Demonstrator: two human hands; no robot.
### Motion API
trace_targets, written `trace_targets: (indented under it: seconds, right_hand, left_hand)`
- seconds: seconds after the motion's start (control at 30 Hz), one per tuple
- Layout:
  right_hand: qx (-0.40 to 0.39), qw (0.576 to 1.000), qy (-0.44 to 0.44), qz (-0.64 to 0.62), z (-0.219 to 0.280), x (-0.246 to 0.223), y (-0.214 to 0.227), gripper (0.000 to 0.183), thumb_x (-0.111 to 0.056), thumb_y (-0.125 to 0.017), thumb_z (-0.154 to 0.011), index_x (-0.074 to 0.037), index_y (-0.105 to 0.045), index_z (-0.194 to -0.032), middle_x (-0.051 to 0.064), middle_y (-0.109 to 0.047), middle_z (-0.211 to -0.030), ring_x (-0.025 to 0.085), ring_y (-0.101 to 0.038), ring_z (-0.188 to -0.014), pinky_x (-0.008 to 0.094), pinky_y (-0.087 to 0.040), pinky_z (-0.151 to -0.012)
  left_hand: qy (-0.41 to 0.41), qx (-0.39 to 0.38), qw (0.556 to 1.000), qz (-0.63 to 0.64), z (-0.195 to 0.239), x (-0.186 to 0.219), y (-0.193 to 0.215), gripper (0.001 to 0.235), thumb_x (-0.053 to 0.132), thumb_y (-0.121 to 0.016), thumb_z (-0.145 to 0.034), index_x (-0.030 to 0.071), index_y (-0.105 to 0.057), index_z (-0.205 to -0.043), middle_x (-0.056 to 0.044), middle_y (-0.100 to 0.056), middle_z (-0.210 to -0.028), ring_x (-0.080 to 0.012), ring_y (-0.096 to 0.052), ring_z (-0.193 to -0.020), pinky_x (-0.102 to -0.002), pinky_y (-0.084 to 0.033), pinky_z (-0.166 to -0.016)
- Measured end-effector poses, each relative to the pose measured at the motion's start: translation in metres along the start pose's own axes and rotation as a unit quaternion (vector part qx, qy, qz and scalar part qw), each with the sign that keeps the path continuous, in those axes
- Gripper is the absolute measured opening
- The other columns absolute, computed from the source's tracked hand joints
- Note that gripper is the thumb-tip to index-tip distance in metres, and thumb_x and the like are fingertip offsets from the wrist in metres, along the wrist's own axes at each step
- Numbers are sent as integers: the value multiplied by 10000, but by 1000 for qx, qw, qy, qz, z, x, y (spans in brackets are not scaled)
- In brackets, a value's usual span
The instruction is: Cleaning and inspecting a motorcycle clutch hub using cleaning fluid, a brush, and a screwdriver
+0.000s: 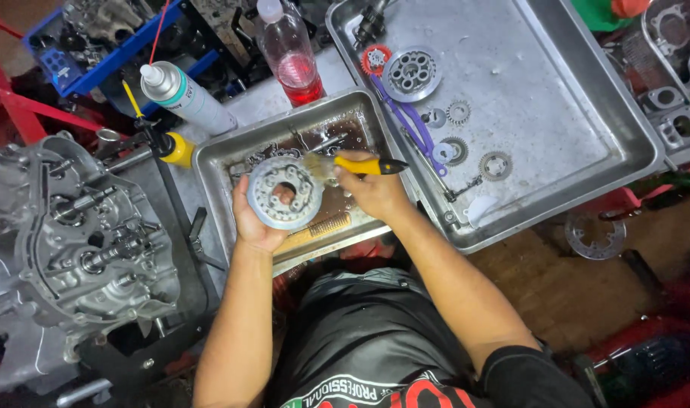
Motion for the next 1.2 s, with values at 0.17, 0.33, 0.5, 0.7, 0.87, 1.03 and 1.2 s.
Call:
trace_targets:
  seconds: [0.17, 0.33, 0.5, 0.7, 0.87, 1.03, 1.2]
  right_hand:
    - [-80, 996, 5, 34, -23, -47, -6, 273, -70, -780, -865, -1, -749, -1128, 240, -760, -1017, 368, -737, -1011, 447, -572, -897]
    - [-188, 982, 9, 25, -28, -84, -21, 266, -87, -767, -895, -47, -763, -1158, 214, -773, -997, 363, -761, -938, 429, -602, -870]
    - [-149, 986, 13, 71, -34, -115, 1, 241, -131, -807, -875, -27, -760, -1087, 235, -759, -895, 376, -756, -821, 458, -602, -774]
    - [-15, 991, 125, 43, -30, -94, -5, 268, -154, -876, -806, -46, -716, -993, 190, -767, -861, 300, -771, -806, 367, -620, -724]
    - [-38, 993, 106, -24, 26, -97, -32, 246, -180, -799, -866, -101, -785, -1099, 154, -785, -943, 316, -775, -862, 370, -623, -733]
    - [-9, 993, 116, -38, 23, -88, -29, 230, -58, -738, -876, -35, -773, -1103, 213, -773, -987, 347, -770, -871, 387, -622, -773]
    - [48, 987, 151, 15, -26, -106, -15, 210, -112, -791, -868, -39, -767, -1063, 173, -779, -970, 312, -772, -891, 349, -617, -735]
  left_hand:
    - [-13, -37, 988, -151, 63, 17, -88, 584, 657, -532, -899, 90, -661, -845, -88, -619, -678, -228, -664, -662, -413, -595, -650]
    - [-43, -54, 953, -294, 41, 17, -50, 491, 557, -554, -945, 93, -687, -861, -78, -646, -704, -203, -679, -700, -367, -606, -690]
    - [-123, -49, 886, -445, 24, 34, -32, 373, 469, -530, -1014, 152, -680, -885, -2, -623, -796, -145, -607, -760, -290, -541, -768]
    - [-168, 15, 750, -639, 7, 37, -16, 670, 566, -290, -1066, 77, -704, -870, -115, -647, -848, -292, -588, -884, -417, -467, -829]
    - [-234, 74, 868, -431, 51, 12, -115, 682, 586, -253, -1064, 1, -497, -1315, -193, -418, -1317, -299, -389, -1216, -412, -297, -1050]
    - [-241, 88, 864, -434, 61, 18, -124, 782, 541, -231, -1092, -94, -330, -1537, -304, -290, -1608, -373, -246, -1519, -488, -122, -1275]
    - [-211, 60, 784, -581, 45, 22, -96, 748, 518, -192, -1085, -57, -504, -1449, -312, -455, -1507, -415, -375, -1455, -514, -231, -1236]
Point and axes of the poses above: each hand's wrist, its own z-axis away from the middle knuckle, its own y-axis out of the back of the hand, x = y × z, the point moved 6 cm from there along -z, towards the middle knuckle
